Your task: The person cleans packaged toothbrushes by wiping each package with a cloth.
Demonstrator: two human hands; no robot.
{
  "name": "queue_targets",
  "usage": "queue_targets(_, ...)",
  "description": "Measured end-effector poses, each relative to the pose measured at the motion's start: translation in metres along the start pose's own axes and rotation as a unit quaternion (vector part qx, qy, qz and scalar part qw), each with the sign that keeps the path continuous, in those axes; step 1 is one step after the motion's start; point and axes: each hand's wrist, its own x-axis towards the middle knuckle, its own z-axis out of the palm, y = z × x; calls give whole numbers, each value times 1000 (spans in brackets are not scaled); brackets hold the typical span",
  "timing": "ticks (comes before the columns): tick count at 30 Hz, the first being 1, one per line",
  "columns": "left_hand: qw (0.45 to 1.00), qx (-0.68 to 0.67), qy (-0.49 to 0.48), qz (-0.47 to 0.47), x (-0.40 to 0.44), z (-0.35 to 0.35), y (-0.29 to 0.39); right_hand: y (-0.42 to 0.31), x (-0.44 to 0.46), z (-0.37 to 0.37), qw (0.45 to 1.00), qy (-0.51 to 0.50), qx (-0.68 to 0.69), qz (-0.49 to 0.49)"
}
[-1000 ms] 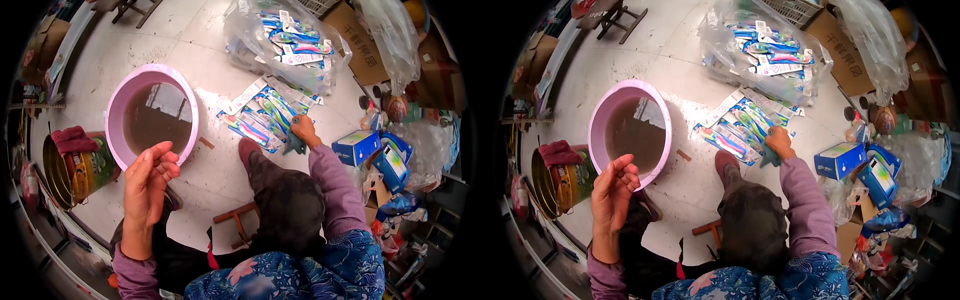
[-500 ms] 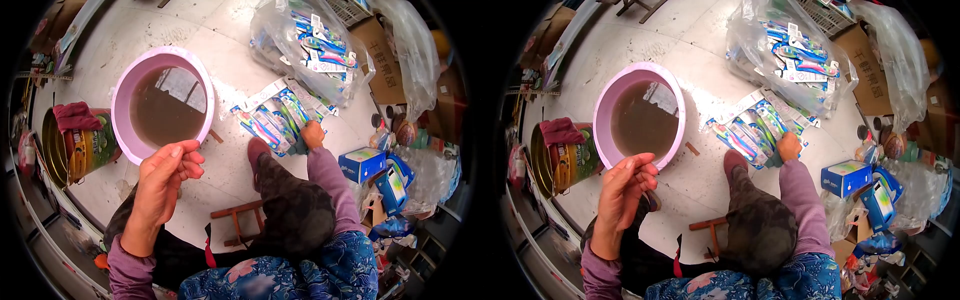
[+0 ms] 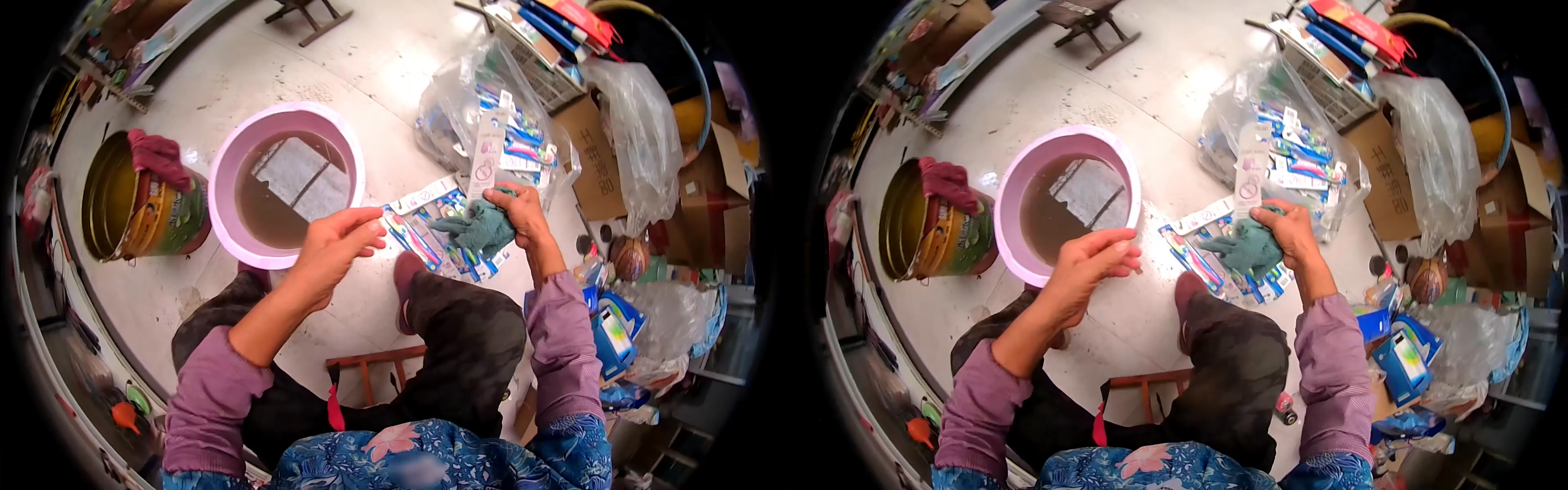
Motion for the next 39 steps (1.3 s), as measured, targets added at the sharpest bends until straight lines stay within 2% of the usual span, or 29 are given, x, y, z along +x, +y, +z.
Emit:
queue_targets(1, 1000, 10, -25, 16, 0, -2, 1, -27, -15, 19, 1000, -10, -4, -11)
queue_targets(3, 998, -11, -15, 57, 1, 1, 7, -72, -42, 57, 994, -102, 24, -5)
queue_targets(4, 996, -29, -15, 86, 0, 2, 10, -84, -52, 75, 993, -114, 19, -13)
queue_targets(6, 987, -44, -48, 150, 3, -5, 15, -100, -69, 108, 975, -220, 15, 3)
queue_targets(9, 975, -102, -77, 180, 0, -19, 28, -103, -90, 149, 957, -290, 10, 15)
queue_targets(11, 965, -214, -65, 138, 1, -30, 30, -105, -100, 163, 957, -289, 12, 7)
queue_targets(12, 965, -214, -58, 142, 3, -34, 28, -104, -103, 169, 959, -282, 20, 2)
queue_targets(14, 937, -315, 21, 149, 9, -43, 26, -100, -98, 162, 957, -286, 53, -4)
queue_targets(16, 933, -332, 47, 131, 3, -53, 34, -100, -91, 147, 959, -241, 139, -42)
queue_targets(18, 936, -337, 53, 83, 4, -61, 32, -105, -89, 139, 924, -217, 304, -85)
queue_targets(19, 937, -340, 34, 71, 4, -63, 31, -112, -91, 135, 898, -250, 356, -72)
queue_targets(20, 937, -342, 36, 70, 5, -63, 28, -115, -95, 134, 870, -244, 416, -102)
queue_targets(22, 916, -393, -38, 66, 1, -60, 28, -121, -116, 153, 864, -216, 377, -256)
queue_targets(23, 907, -409, -80, 57, 2, -61, 25, -117, -120, 154, 870, -242, 255, -345)
queue_targets(24, 907, -409, -78, 55, 4, -62, 22, -107, -118, 161, 871, -228, 150, -410)
queue_targets(25, 898, -425, -103, 51, 6, -62, 20, -103, -126, 165, 863, -179, -74, -466)
queue_targets(27, 875, -457, -152, 43, 8, -64, 17, -77, -129, 189, 781, -244, -186, -544)
queue_targets(28, 876, -457, -150, 42, 8, -64, 16, -74, -135, 194, 717, -222, -299, -590)
queue_targets(29, 878, -460, -134, 21, 6, -64, 15, -76, -141, 195, 690, -198, -346, -603)
queue_targets(31, 887, -453, -95, -5, -1, -58, 22, -75, -140, 194, 662, -175, -391, -615)
queue_targets(33, 879, -463, -110, 8, 4, -62, 19, -66, -128, 189, 731, -257, -283, -565)
queue_targets(34, 872, -472, -126, 22, 5, -63, 17, -65, -127, 188, 733, -258, -282, -563)
queue_targets(36, 871, -476, -120, 9, 4, -61, 16, -65, -127, 186, 698, -235, -318, -597)
queue_targets(37, 897, -430, -96, 17, 3, -58, 17, -67, -124, 184, 699, -236, -318, -595)
queue_targets(39, 929, -362, -59, 48, 2, -47, 19, -75, -114, 175, 804, -222, -144, -533)
